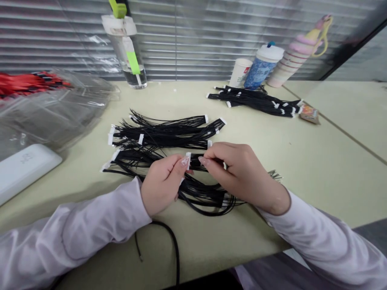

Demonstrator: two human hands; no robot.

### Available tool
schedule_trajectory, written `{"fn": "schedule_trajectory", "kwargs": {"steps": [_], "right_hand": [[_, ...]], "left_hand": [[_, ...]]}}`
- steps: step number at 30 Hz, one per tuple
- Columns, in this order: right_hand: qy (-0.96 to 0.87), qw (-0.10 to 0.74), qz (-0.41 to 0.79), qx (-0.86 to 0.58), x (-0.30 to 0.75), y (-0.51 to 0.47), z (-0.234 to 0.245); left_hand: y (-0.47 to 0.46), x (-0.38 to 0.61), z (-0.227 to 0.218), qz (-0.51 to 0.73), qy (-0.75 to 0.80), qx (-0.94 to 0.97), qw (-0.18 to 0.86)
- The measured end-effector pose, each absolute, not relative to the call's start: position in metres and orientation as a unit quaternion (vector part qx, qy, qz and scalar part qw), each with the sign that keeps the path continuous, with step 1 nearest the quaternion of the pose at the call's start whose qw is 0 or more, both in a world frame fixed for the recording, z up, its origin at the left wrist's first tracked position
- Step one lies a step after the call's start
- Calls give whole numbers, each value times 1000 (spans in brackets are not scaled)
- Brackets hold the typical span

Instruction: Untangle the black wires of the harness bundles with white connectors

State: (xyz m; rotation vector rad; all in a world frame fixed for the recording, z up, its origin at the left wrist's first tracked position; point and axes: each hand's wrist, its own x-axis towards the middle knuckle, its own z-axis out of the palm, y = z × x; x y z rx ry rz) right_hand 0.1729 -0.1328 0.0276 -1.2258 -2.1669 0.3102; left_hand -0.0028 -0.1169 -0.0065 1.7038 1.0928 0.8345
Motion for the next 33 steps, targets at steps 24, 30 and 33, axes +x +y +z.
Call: {"fn": "schedule_trajectory", "kwargs": {"steps": [24,30,33], "right_hand": [[-786,345,46,-512,167,-135,20],[-820,310,75,-475,166,-132,19],[-835,296,85,-455,165,-131,19]], "left_hand": [[-114,-1,-5,342,453,680,463],[-115,-1,-4,329,445,693,463],[-116,-1,-4,322,441,699,461]]}}
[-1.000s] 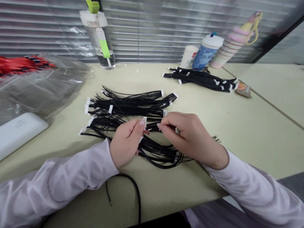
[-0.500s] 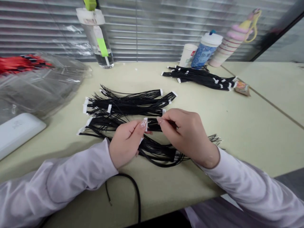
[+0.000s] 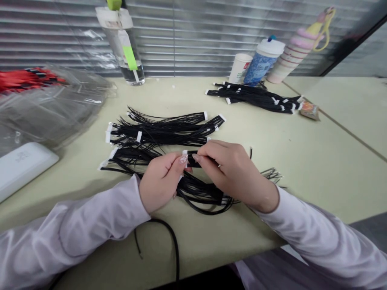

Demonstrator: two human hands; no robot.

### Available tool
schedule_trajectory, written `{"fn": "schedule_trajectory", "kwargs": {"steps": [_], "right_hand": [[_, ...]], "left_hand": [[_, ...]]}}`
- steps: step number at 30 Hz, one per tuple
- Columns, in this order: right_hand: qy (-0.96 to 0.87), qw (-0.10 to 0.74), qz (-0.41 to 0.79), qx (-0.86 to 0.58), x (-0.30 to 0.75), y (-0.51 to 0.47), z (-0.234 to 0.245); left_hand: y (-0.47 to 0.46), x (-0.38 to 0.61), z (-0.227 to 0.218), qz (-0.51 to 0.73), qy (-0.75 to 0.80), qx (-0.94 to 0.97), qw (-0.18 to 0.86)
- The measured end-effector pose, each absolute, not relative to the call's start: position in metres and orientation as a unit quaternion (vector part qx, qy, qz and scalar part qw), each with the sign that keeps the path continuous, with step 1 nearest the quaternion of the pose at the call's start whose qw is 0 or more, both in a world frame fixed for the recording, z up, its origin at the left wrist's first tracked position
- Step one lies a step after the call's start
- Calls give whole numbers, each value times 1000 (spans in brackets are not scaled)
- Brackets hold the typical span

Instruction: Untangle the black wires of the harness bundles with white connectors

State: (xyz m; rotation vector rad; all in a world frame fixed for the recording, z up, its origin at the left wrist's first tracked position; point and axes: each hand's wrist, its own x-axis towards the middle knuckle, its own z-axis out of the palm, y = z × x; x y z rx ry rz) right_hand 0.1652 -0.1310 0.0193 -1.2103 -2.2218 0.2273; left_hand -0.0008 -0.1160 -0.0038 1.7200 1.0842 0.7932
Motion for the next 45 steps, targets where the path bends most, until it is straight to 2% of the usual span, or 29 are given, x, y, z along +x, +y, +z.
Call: {"fn": "schedule_trajectory", "kwargs": {"steps": [5,9,11,15,18,21,23,27,29,32,38,45], "right_hand": [[-818,322,33,-475,183,-122,21],[-847,217,-53,-482,211,-102,17],[-835,212,-145,-487,218,-92,14],[-770,294,-327,-463,218,-81,16],[-761,287,-332,-478,211,-93,25],[-774,240,-318,-492,205,-117,36],[-791,201,-261,-515,201,-131,41],[-842,127,51,-522,193,-140,40],[-835,135,184,-501,188,-138,36],[-819,174,297,-459,178,-134,25],[-800,210,370,-422,163,-129,5],[-817,210,342,-415,162,-132,10]], "left_hand": [[-117,-2,-4,342,451,703,430],[-120,-3,2,351,442,747,352],[-122,-3,6,346,428,763,338],[-127,0,12,349,446,703,431],[-127,2,10,376,500,601,498],[-122,3,4,422,535,530,505],[-117,4,-1,438,539,503,514],[-109,6,-8,446,540,484,524],[-106,6,-10,452,538,489,517],[-104,6,-10,444,532,514,505],[-108,4,-5,408,520,574,483],[-113,1,-5,399,504,614,459]]}}
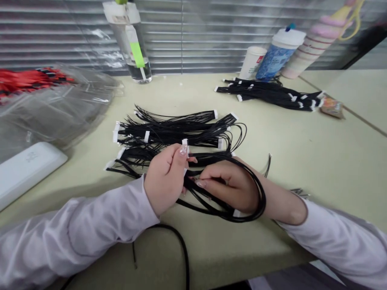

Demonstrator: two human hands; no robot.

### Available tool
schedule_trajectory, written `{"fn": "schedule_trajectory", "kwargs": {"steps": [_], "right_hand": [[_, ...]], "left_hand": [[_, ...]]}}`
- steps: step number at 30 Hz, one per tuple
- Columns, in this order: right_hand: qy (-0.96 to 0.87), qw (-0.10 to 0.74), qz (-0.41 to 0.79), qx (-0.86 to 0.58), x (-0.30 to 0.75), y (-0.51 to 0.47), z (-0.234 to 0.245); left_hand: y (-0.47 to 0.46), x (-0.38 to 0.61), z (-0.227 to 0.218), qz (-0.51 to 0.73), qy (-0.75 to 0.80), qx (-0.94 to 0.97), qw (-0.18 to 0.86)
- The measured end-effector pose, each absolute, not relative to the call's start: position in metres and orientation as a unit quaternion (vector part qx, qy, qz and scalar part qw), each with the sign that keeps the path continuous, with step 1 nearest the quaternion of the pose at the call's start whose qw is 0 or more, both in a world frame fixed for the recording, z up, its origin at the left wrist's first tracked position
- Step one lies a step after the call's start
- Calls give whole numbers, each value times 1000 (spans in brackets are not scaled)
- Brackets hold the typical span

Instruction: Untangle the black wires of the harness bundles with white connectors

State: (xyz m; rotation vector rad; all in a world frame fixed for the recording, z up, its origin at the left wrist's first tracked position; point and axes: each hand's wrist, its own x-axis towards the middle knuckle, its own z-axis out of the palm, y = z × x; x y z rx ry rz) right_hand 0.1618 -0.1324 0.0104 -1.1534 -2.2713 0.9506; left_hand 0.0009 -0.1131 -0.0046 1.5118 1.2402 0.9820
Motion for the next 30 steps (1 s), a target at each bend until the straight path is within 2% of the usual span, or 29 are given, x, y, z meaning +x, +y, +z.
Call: {"fn": "schedule_trajectory", "kwargs": {"steps": [4,9,19,21,25,30], "right_hand": [[-836,210,275,-426,159,-137,16],[-843,223,285,-397,161,-139,14],[-844,243,256,-404,157,-141,14],[-825,252,307,-401,158,-141,13],[-727,228,494,-419,157,-142,13],[-670,205,564,-437,154,-143,13]], "left_hand": [[-118,-1,-2,394,499,659,402],[-122,-3,-1,386,497,716,303],[-123,-4,-1,387,481,734,284],[-122,-4,-1,394,477,732,285],[-122,-5,-2,415,463,743,249],[-120,-7,-2,407,448,766,218]]}}
